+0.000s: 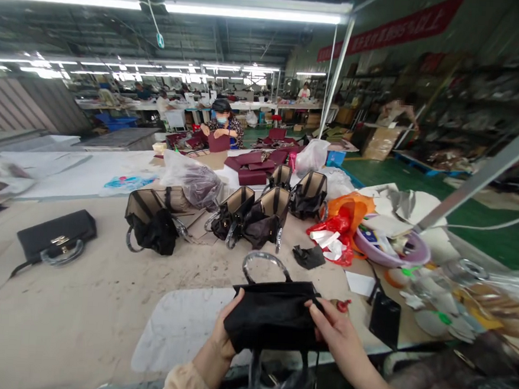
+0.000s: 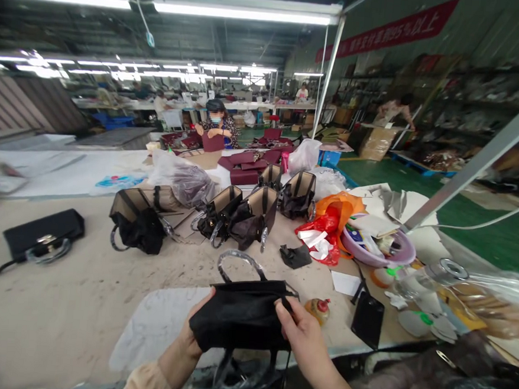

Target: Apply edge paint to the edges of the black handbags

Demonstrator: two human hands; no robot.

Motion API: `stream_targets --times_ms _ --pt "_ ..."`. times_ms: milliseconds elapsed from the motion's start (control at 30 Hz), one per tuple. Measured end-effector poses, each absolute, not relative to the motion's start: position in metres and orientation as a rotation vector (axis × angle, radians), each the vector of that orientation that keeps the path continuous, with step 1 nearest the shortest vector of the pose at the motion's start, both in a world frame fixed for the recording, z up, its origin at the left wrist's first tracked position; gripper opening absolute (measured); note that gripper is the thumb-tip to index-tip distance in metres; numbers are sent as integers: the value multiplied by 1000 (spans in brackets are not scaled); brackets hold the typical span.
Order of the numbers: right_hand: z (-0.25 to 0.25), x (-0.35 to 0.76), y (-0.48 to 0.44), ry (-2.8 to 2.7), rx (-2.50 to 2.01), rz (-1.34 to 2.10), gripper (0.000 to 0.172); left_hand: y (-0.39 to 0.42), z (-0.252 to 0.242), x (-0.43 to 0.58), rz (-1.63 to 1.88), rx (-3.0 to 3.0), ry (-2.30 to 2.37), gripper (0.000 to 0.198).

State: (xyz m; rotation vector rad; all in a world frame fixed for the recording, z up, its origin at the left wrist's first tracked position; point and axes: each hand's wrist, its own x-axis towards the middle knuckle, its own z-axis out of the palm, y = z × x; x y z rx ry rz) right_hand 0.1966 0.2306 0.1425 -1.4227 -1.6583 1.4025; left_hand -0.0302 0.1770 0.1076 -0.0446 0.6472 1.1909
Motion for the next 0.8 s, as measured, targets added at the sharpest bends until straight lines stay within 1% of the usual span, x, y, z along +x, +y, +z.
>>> stream_targets --times_ms 33,67,100,167,200,233,333,367,400,467,533,567,667,733,800 --pt "139 201 229 -1741 -1431 1313 44 174 113 -30 1209 -63 640 51" --pt "137 203 227 -1819 -1430 1232 45 173 117 -28 1210 -77 624 50" --pt "134 204 225 -1889 -1424 1164 55 172 121 -24 1195 -81 599 50" --pt "127 202 224 -1981 -1401 1089 82 174 127 -13 1150 -61 551 50" --pt "123 200 226 -1971 -1382 1100 88 176 129 -7 1123 -48 534 50" --pt "119 198 229 -1916 -1364 1141 84 179 130 0 1101 -33 523 51" --pt "107 197 245 -1675 -1320 1322 45 185 132 12 1069 35 548 44" --pt "105 198 250 -1613 -1313 1379 37 186 132 11 1063 67 589 40" --pt "103 200 255 -1572 -1305 1427 33 185 131 8 1058 110 654 36" --pt "102 205 260 -1507 -1275 1509 33 177 128 -6 1044 223 845 28" --pt "103 208 260 -1436 -1242 1572 34 161 124 -25 1007 332 1026 27" --pt "104 209 258 -1409 -1226 1593 33 152 122 -35 996 322 1059 30" --pt "110 204 252 -1380 -1174 1625 30 128 116 -54 859 141 886 64" --pt "116 197 250 -1433 -1115 1636 25 125 112 -58 822 79 763 78" --pt "124 190 249 -1572 -1024 1638 20 134 109 -58 800 64 664 86"
